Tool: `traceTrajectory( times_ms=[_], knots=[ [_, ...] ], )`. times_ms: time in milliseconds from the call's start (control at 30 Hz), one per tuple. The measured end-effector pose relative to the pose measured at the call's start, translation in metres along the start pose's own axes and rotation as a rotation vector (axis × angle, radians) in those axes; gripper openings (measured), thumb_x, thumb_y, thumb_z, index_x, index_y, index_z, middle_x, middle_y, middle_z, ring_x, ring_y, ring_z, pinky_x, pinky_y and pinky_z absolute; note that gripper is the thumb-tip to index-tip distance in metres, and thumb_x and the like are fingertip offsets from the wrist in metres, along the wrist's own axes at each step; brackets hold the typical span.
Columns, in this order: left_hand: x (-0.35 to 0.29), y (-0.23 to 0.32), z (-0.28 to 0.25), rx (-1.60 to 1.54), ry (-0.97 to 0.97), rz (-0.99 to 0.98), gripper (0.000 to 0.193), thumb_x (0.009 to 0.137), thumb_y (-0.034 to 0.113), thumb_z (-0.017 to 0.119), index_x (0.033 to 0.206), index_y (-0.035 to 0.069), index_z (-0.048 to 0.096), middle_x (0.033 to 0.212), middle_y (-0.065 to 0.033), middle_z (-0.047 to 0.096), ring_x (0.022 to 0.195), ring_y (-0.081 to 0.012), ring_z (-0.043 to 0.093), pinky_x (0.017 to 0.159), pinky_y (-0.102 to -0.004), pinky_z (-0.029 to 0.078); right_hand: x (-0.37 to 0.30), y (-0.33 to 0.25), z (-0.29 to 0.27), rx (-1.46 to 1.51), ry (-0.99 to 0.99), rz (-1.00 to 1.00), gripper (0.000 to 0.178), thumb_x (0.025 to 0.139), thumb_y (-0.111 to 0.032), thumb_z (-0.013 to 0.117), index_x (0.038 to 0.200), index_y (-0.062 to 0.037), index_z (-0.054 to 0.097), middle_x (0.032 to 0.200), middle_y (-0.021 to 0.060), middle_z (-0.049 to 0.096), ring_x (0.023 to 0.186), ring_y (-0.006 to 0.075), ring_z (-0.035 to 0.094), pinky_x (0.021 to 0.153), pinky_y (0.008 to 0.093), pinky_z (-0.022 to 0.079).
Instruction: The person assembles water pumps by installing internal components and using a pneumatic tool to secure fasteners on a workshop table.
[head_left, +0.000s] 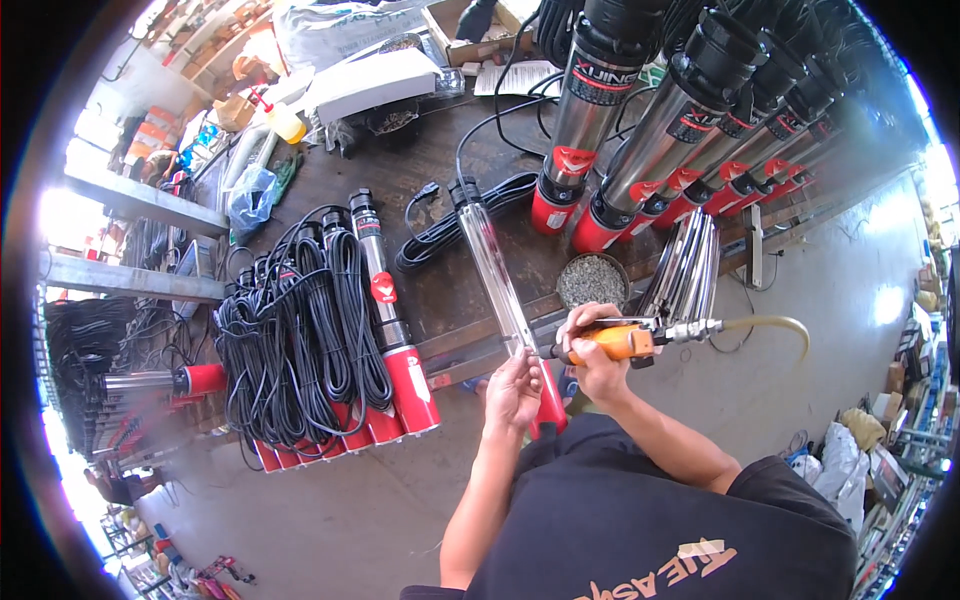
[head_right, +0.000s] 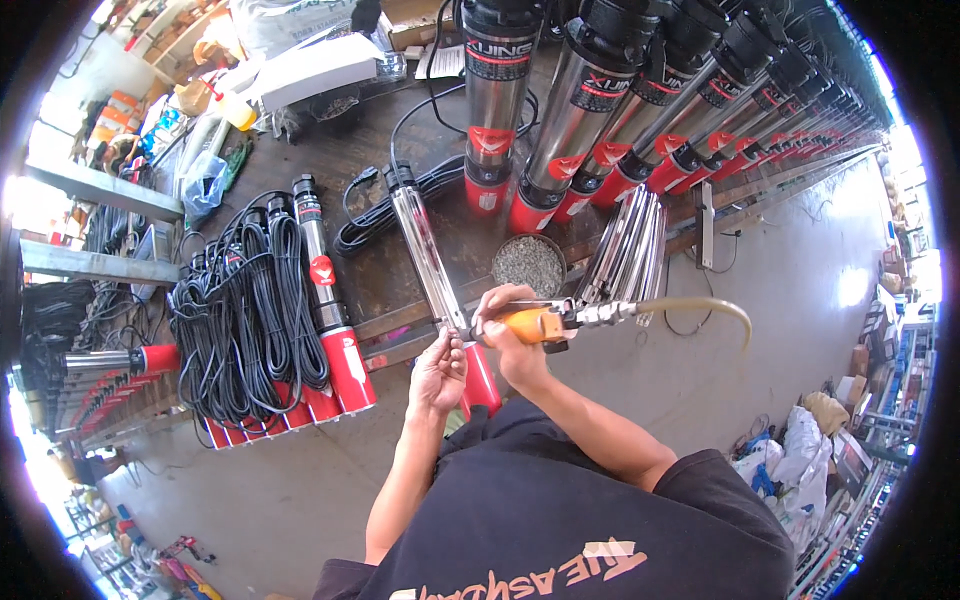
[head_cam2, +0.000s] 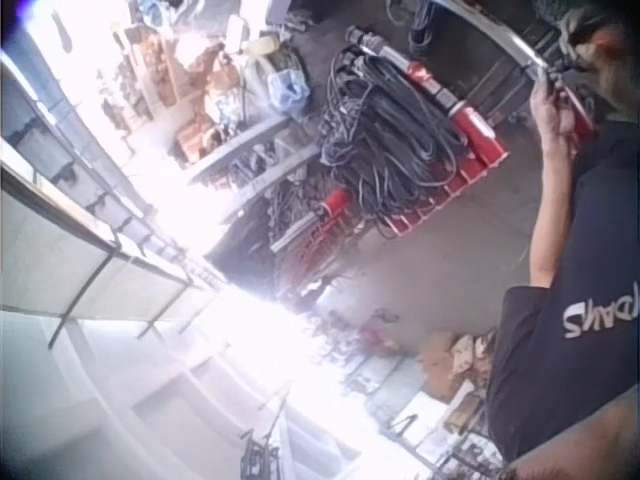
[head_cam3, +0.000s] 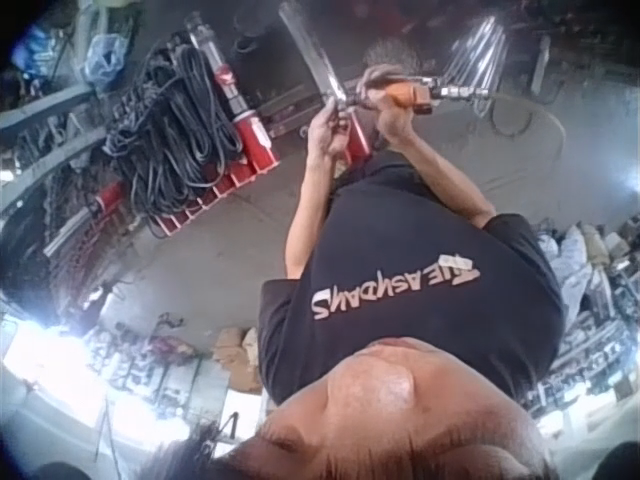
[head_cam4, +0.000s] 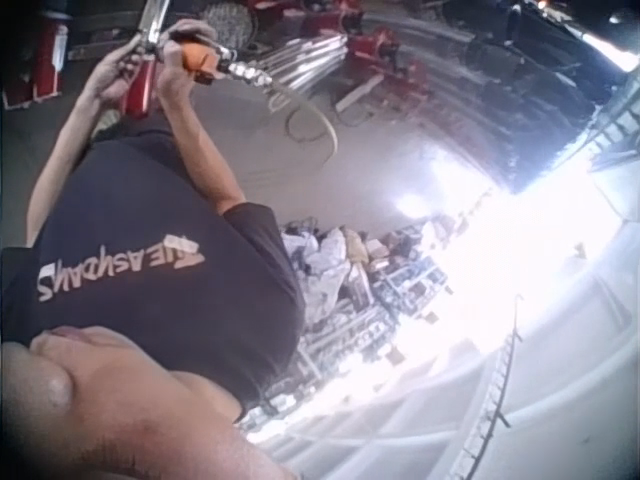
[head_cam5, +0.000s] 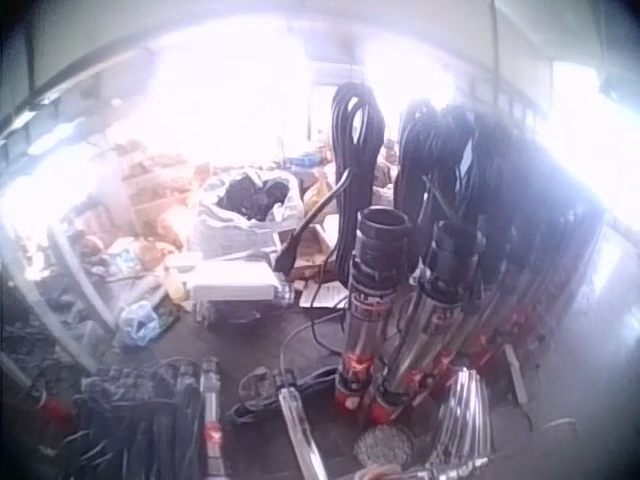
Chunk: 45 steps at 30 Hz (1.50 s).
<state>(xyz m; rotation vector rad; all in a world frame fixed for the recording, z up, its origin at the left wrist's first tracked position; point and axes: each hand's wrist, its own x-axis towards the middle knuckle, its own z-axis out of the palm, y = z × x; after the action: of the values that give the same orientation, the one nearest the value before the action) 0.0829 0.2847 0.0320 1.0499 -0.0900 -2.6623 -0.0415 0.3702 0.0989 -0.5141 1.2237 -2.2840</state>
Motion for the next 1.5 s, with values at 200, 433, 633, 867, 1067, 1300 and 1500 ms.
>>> traceTrajectory(
  times_ms=[200, 433, 633, 867, 1067, 1300, 1500],
  knots=[
    [-0.002, 0.003, 0.002, 0.023, 0.041, -0.067, 0.014, 0.099, 0.017, 0.066, 0.102, 0.003, 0.068, 0.085, -0.0035, 0.068, 0.07, -0.0101, 0.063, 0.06, -0.0189, 0.051, -0.001, 0.006, -0.008, 0.158, 0.16, 0.005, 0.028, 0.081, 0.0, 0.057, 0.108, -0.004, 0.052, 0.098, 0.0124, 0.055, 0.076, 0.0178, 0.055, 0.077, 0.0346, 0.049],
    [0.027, -0.01, 0.008, 0.026, 0.249, -0.084, 0.014, 0.098, 0.02, 0.068, 0.098, 0.006, 0.067, 0.08, -0.0031, 0.066, 0.067, -0.0103, 0.06, 0.057, -0.0189, 0.048, -0.007, 0.032, -0.02, -0.114, -0.012, -0.119, 0.022, 0.085, -0.001, 0.058, 0.105, -0.0037, 0.047, 0.099, 0.0121, 0.052, 0.079, 0.0187, 0.057, 0.079, 0.0351, 0.05],
    [0.024, -0.011, 0.003, 0.081, 0.211, 0.013, 0.019, 0.098, 0.023, 0.068, 0.096, 0.004, 0.067, 0.08, -0.0038, 0.067, 0.067, -0.0117, 0.062, 0.057, -0.0222, 0.047, -0.005, 0.024, -0.018, 0.016, 0.115, -0.037, 0.023, 0.084, -0.001, 0.057, 0.106, -0.0036, 0.049, 0.1, 0.0122, 0.053, 0.079, 0.0186, 0.056, 0.08, 0.0363, 0.05],
    [0.019, 0.003, 0.013, 0.051, 0.072, -0.013, 0.014, 0.099, 0.016, 0.065, 0.103, 0.003, 0.068, 0.081, -0.0038, 0.067, 0.066, -0.0118, 0.06, 0.058, -0.0231, 0.045, 0.004, 0.02, -0.017, 0.114, 0.174, -0.056, 0.025, 0.083, -0.002, 0.056, 0.107, -0.0039, 0.05, 0.1, 0.0127, 0.055, 0.079, 0.0184, 0.056, 0.08, 0.0367, 0.048],
    [0.023, 0.006, 0.001, 0.018, 0.08, -0.143, 0.013, 0.098, 0.019, 0.067, 0.098, 0.006, 0.067, 0.075, -0.0009, 0.066, 0.056, -0.0062, 0.054, 0.045, -0.0171, 0.037, 0.003, 0.021, -0.018, 0.145, 0.135, -0.066, 0.024, 0.085, -0.004, 0.057, 0.107, -0.0042, 0.049, 0.099, 0.0123, 0.054, 0.078, 0.0181, 0.056, 0.079, 0.0367, 0.048],
    [0.035, 0.004, 0.002, -0.069, 0.308, -0.136, 0.015, 0.098, 0.021, 0.066, 0.098, 0.007, 0.063, 0.063, 0.0048, 0.045, 0.047, -0.0074, 0.036, 0.041, -0.0224, 0.027, -0.006, 0.048, -0.021, -0.231, -0.093, -0.15, 0.018, 0.088, 0.004, 0.058, 0.104, -0.0018, 0.05, 0.103, 0.0136, 0.055, 0.081, 0.0147, 0.058, 0.078, 0.0298, 0.052],
    [0.028, 0.031, 0.013, 0.305, 0.339, -0.107, 0.02, 0.1, 0.018, 0.054, 0.092, 0.002, 0.063, 0.066, 0.0009, 0.052, 0.049, -0.0082, 0.04, 0.043, -0.0231, 0.032, 0.008, 0.07, -0.024, -0.096, -0.037, -0.122, 0.022, 0.085, 0.011, 0.057, 0.103, -0.0009, 0.056, 0.103, 0.0121, 0.059, 0.082, 0.0133, 0.061, 0.076, 0.0272, 0.054]
  ],
)
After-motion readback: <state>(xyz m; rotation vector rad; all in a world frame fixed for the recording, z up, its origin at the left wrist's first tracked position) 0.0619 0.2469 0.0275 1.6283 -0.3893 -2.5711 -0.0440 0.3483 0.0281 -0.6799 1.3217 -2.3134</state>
